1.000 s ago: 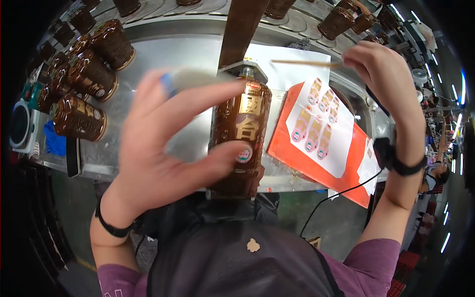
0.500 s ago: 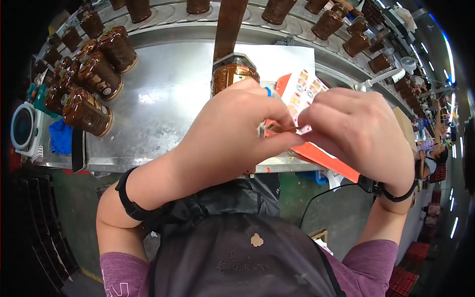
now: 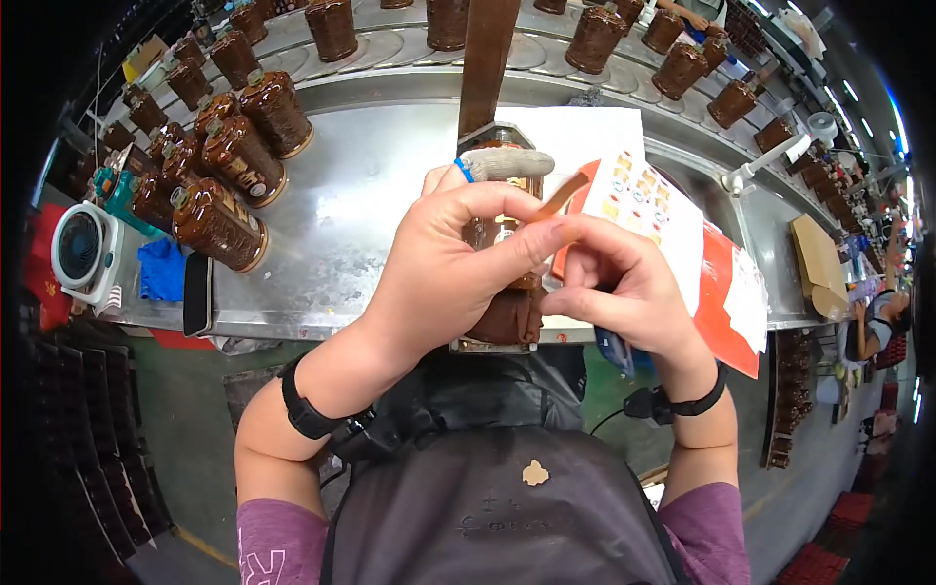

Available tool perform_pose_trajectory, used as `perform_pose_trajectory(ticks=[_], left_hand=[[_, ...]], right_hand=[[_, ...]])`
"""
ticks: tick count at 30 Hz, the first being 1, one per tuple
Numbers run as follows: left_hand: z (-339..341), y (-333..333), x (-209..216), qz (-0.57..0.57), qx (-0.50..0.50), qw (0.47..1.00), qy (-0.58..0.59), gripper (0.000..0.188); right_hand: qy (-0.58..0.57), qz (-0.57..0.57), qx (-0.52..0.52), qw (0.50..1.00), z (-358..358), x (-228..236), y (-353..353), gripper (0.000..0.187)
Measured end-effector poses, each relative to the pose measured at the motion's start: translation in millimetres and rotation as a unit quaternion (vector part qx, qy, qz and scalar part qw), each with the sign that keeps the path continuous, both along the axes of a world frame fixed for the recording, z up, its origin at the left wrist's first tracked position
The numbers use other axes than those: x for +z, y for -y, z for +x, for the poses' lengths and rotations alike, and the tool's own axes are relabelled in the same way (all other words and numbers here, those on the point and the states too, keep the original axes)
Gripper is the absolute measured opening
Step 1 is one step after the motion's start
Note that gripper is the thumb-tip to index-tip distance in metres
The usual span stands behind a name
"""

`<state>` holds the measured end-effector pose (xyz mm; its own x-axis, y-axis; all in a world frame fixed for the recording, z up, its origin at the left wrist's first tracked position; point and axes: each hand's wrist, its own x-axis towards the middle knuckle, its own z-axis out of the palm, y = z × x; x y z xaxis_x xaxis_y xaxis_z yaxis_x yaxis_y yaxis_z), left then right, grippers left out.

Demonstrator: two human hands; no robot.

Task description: Manually applying decorative labels and neck seals to brown liquor bottles on a factory assembly line.

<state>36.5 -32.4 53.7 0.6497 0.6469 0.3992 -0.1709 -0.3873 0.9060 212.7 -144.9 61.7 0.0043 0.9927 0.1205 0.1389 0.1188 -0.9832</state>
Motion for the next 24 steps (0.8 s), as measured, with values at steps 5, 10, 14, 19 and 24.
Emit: perform_pose_trajectory(ticks=[5, 10, 14, 19, 24], left_hand=[[2, 6, -3, -0.146, -0.02, 0.989, 0.007, 0.02], [1, 12, -4, -0.236, -0.059, 0.969, 0.03, 0.022], [5, 13, -5, -0.208, -0.059, 0.976, 0.003, 0.023], [12, 10, -5, -0.136, -0.058, 0.988, -0.034, 0.021], [1, 2, -5, -0.047, -0.031, 0.998, -0.031, 0.021]], right_hand=[[0.016, 0.011, -0.021, 1.0, -12, -5, -3, 0.02], [0.068, -0.049, -0.031, 0.996, -5, 3, 5, 0.015], [0.115, 0.021, -0.114, 0.987, -6, 2, 10, 0.027], [-0.007, 0.006, -0.095, 0.995, -23, -2, 5, 0.029], [-0.024, -0.053, -0.07, 0.996, -16, 1, 2, 0.013]])
